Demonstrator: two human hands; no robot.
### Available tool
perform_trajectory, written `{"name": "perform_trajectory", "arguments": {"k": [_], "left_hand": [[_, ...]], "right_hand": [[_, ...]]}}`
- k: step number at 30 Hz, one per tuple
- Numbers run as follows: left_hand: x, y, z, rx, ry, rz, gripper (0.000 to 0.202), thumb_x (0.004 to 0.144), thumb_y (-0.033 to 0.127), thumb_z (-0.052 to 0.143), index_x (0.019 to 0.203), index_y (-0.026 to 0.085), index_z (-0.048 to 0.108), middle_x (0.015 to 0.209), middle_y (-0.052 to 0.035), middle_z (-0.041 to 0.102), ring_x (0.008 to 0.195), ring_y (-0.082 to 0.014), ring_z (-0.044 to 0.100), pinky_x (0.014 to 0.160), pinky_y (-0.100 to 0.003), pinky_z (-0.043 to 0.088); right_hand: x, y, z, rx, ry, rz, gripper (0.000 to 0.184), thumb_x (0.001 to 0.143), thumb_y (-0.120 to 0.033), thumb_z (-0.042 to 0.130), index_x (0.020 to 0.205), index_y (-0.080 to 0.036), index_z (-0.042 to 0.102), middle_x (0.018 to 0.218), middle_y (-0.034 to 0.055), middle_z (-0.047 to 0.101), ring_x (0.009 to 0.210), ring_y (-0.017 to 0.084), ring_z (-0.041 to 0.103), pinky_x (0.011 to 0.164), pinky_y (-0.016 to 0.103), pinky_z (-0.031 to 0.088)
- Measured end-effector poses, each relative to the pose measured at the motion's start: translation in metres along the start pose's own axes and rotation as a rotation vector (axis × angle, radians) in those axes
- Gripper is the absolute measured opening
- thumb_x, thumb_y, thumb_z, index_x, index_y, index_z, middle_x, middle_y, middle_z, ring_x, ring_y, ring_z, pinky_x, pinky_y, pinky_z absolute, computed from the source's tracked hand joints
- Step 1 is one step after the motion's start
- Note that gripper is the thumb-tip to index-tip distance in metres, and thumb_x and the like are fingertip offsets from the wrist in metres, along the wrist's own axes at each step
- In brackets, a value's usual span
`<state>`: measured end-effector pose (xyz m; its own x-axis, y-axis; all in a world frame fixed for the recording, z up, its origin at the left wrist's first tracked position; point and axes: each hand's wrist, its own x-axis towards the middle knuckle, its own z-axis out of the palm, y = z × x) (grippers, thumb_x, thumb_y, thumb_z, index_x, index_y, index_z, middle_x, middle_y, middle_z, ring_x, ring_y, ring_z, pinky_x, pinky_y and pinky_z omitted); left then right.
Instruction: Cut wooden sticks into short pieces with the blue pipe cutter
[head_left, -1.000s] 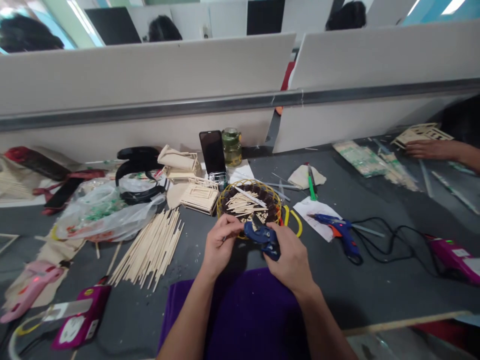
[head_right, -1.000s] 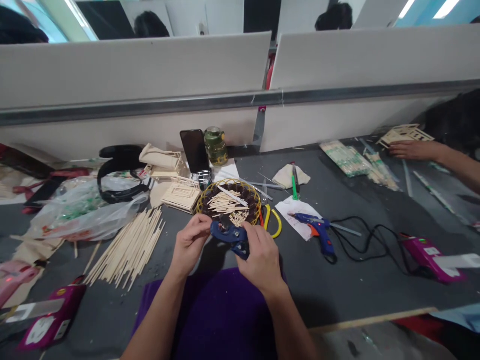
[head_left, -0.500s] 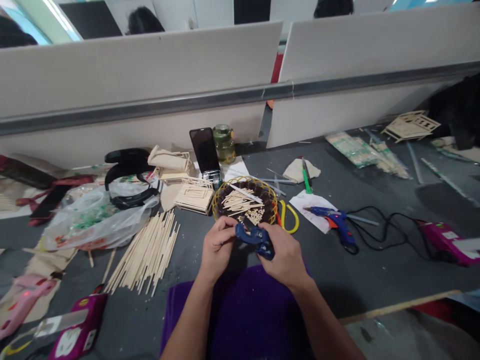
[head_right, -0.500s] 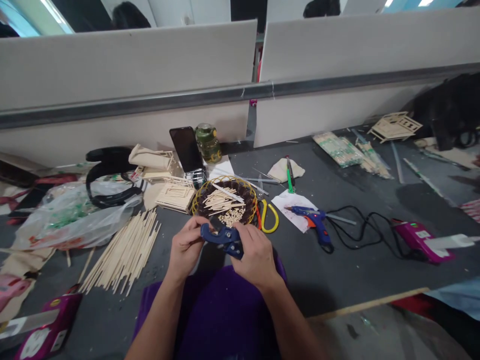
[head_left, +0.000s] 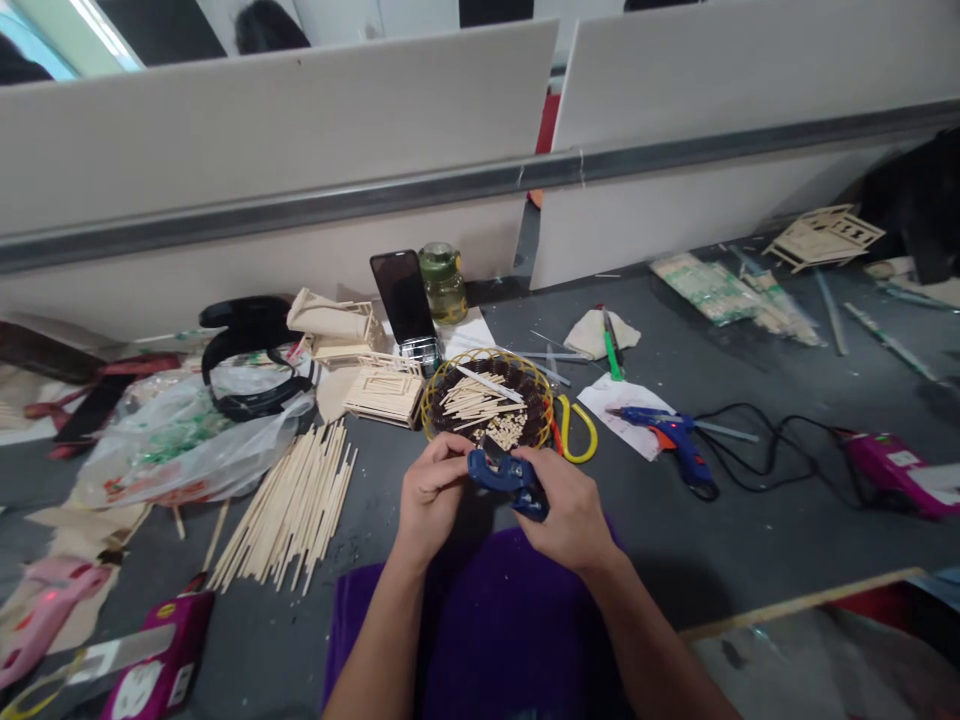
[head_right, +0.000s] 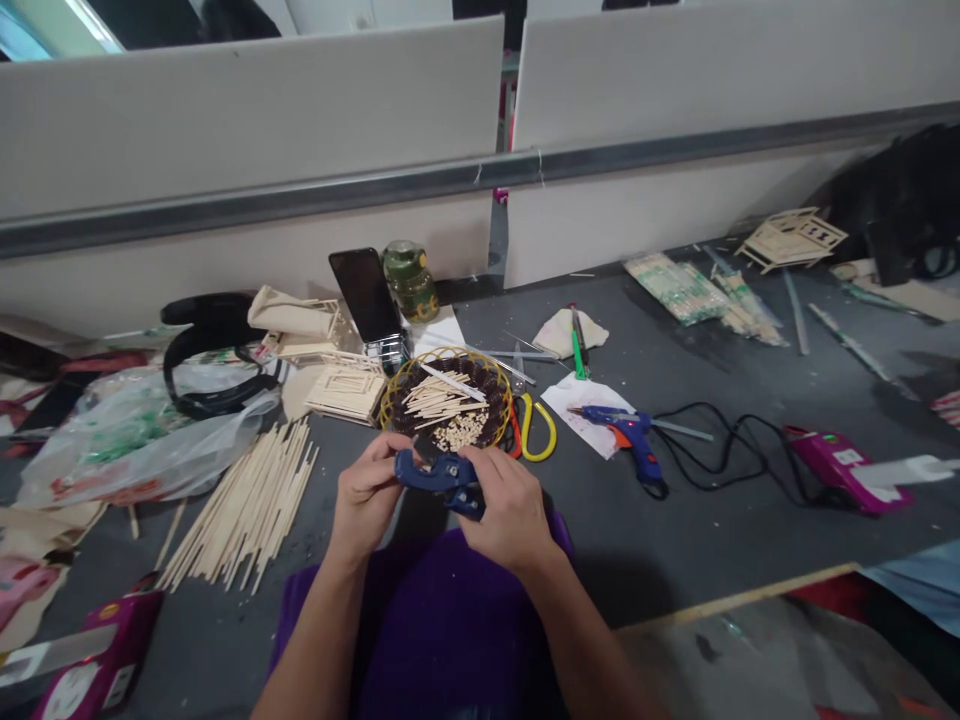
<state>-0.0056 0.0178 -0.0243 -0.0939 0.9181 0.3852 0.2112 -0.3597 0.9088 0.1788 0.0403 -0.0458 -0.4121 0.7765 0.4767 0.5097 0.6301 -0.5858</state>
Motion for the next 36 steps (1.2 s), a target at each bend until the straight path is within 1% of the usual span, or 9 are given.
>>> {"name": "perform_trajectory", "arguments": {"k": [5,7,10,12,14,18,22,29,36], "left_hand": [[0.000,0.000,0.000,0.001,-0.008,0.014,0.022,0.085,0.013,0.063,0.090,0.025,0.080,0.081,-0.0050,0.065,0.076,-0.0140,0.060,0.066,-0.022,0.047],[0.000,0.000,0.000,-0.016,-0.008,0.010,0.023,0.086,0.013,0.063,0.092,0.027,0.079,0.082,-0.0045,0.065,0.076,-0.0134,0.060,0.067,-0.022,0.047],[-0.001,0.000,0.000,-0.023,-0.011,-0.008,0.024,0.087,0.014,0.062,0.097,0.029,0.078,0.084,-0.0043,0.064,0.077,-0.0128,0.060,0.068,-0.022,0.047],[-0.001,-0.001,0.000,-0.007,-0.014,-0.028,0.025,0.088,0.015,0.062,0.100,0.029,0.078,0.085,-0.0045,0.065,0.079,-0.0129,0.060,0.069,-0.022,0.047],[0.000,-0.001,0.000,0.004,-0.012,-0.046,0.024,0.088,0.016,0.061,0.100,0.028,0.078,0.084,-0.0047,0.064,0.078,-0.0128,0.060,0.070,-0.023,0.047],[0.000,-0.002,0.000,-0.016,-0.015,-0.061,0.023,0.090,0.017,0.060,0.102,0.026,0.077,0.081,-0.0043,0.064,0.076,-0.0133,0.061,0.071,-0.025,0.048],[-0.001,-0.003,0.003,-0.072,0.019,-0.108,0.020,0.089,0.019,0.060,0.102,0.023,0.076,0.082,-0.0031,0.063,0.071,-0.0120,0.063,0.070,-0.025,0.050],[0.000,0.000,0.009,-0.218,0.043,-0.328,0.024,0.087,0.033,0.063,0.104,0.017,0.072,0.083,-0.0009,0.059,0.053,-0.0081,0.063,0.053,-0.021,0.052],[0.001,0.000,0.011,-0.386,0.059,-0.497,0.036,0.078,0.038,0.073,0.104,0.014,0.068,0.077,-0.0014,0.064,0.049,-0.0102,0.063,0.048,-0.021,0.052]], "right_hand": [[-0.002,0.000,0.001,-0.027,0.024,-0.026,0.033,0.073,-0.016,0.054,0.105,-0.017,0.058,0.090,0.0087,0.071,0.080,0.025,0.069,0.070,0.033,0.053],[-0.004,-0.001,0.002,-0.012,0.031,-0.036,0.022,0.075,-0.017,0.054,0.096,-0.019,0.059,0.078,0.0054,0.071,0.068,0.022,0.069,0.061,0.030,0.051],[-0.007,-0.002,0.003,0.083,0.076,0.068,0.003,0.082,-0.022,0.056,0.084,-0.021,0.058,0.063,-0.0006,0.064,0.053,0.016,0.063,0.054,0.025,0.048],[-0.006,-0.001,0.001,0.172,0.127,0.193,0.005,0.086,-0.025,0.055,0.088,-0.021,0.057,0.064,-0.0016,0.063,0.052,0.014,0.061,0.055,0.024,0.048],[-0.005,0.002,-0.001,0.217,0.139,0.267,0.012,0.087,-0.027,0.055,0.097,-0.021,0.057,0.070,-0.0002,0.065,0.059,0.015,0.064,0.059,0.025,0.050],[-0.002,0.005,-0.001,0.152,0.105,0.214,0.021,0.084,-0.024,0.056,0.104,-0.020,0.057,0.084,0.0053,0.068,0.078,0.021,0.067,0.071,0.030,0.053],[-0.003,0.003,0.006,0.103,0.090,0.150,0.028,0.081,-0.021,0.055,0.108,-0.019,0.056,0.093,0.0081,0.068,0.084,0.023,0.067,0.076,0.032,0.054],[-0.003,0.000,0.004,0.219,0.051,0.342,0.018,0.085,-0.028,0.054,0.100,-0.019,0.058,0.077,0.0033,0.066,0.068,0.018,0.066,0.066,0.028,0.052],[-0.002,0.000,0.005,0.254,0.017,0.353,0.014,0.085,-0.028,0.054,0.096,-0.020,0.058,0.072,-0.0002,0.064,0.063,0.015,0.064,0.063,0.025,0.051]]}}
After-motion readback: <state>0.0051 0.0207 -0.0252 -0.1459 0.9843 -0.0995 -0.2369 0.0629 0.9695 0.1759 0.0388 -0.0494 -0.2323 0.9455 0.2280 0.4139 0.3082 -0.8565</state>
